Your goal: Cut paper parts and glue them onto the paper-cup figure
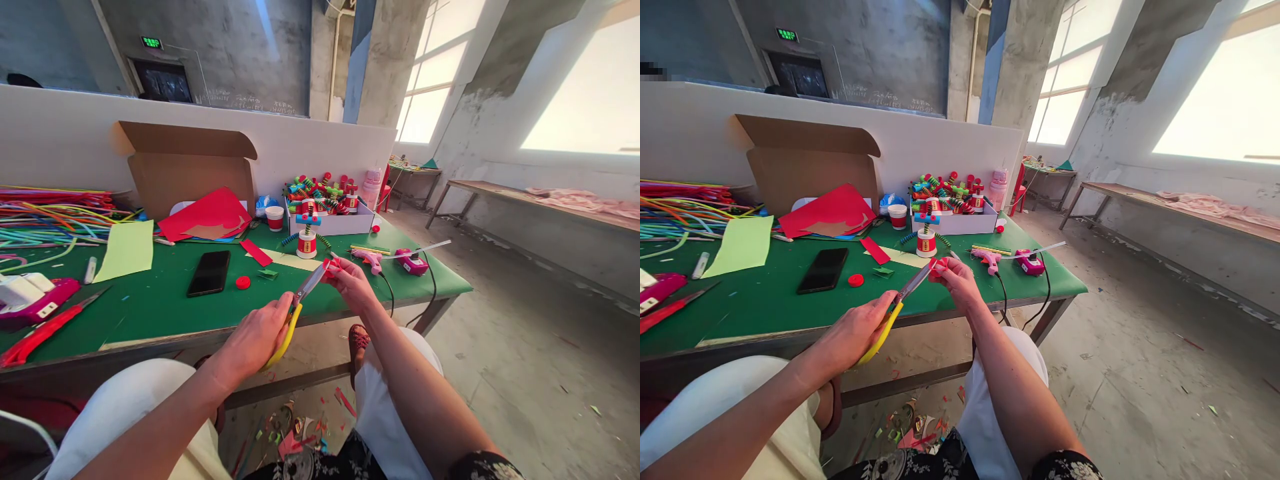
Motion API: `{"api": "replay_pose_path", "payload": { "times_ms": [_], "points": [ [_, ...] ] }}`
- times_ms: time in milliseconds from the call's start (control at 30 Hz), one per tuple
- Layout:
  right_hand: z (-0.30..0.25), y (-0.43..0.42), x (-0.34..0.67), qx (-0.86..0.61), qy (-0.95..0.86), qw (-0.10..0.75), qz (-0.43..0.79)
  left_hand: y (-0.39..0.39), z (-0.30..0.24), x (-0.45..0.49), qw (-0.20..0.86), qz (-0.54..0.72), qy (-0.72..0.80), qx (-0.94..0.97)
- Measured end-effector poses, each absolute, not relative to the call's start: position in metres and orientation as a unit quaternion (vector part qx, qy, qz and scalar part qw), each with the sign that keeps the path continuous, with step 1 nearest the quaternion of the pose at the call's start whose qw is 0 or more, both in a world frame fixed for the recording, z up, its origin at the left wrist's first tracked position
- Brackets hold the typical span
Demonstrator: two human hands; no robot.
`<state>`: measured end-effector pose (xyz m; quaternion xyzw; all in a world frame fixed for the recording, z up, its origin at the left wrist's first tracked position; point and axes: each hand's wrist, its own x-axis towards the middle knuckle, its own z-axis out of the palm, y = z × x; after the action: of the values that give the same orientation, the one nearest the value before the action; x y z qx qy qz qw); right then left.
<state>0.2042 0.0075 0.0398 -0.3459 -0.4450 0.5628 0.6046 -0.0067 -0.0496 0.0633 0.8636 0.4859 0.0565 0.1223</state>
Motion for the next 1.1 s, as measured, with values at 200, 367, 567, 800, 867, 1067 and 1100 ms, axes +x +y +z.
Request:
{"api": "replay_pose_path", "payload": {
  "times_ms": [200, 367, 567, 800, 867, 1067, 1100],
  "points": [
    [0.0383, 0.0082, 0.2048, -0.338, -0.446, 0.604, 0.568, -0.0502, 0.0644, -0.0066, 0.124, 0.05, 0.489, 0.862],
    [0.0389, 0.0079, 0.2051, -0.339, -0.441, 0.606, 0.569, -0.0493, 0.0621, -0.007, 0.117, 0.056, 0.485, 0.865],
    [0.0381, 0.0085, 0.2062, -0.339, -0.432, 0.612, 0.568, -0.0493, 0.0633, -0.0069, 0.119, 0.05, 0.49, 0.862],
    [0.038, 0.0086, 0.207, -0.344, -0.439, 0.612, 0.561, -0.0488, 0.0588, -0.0085, 0.093, 0.057, 0.487, 0.867],
    [0.0385, 0.0083, 0.2068, -0.346, -0.442, 0.611, 0.559, -0.0489, 0.0588, -0.0085, 0.086, 0.058, 0.484, 0.869],
    [0.0385, 0.008, 0.206, -0.347, -0.444, 0.602, 0.565, -0.0489, 0.0594, -0.0077, 0.092, 0.056, 0.481, 0.87],
    [0.0382, 0.0081, 0.206, -0.347, -0.445, 0.602, 0.565, -0.0488, 0.0591, -0.0077, 0.093, 0.058, 0.481, 0.87]
  ]
}}
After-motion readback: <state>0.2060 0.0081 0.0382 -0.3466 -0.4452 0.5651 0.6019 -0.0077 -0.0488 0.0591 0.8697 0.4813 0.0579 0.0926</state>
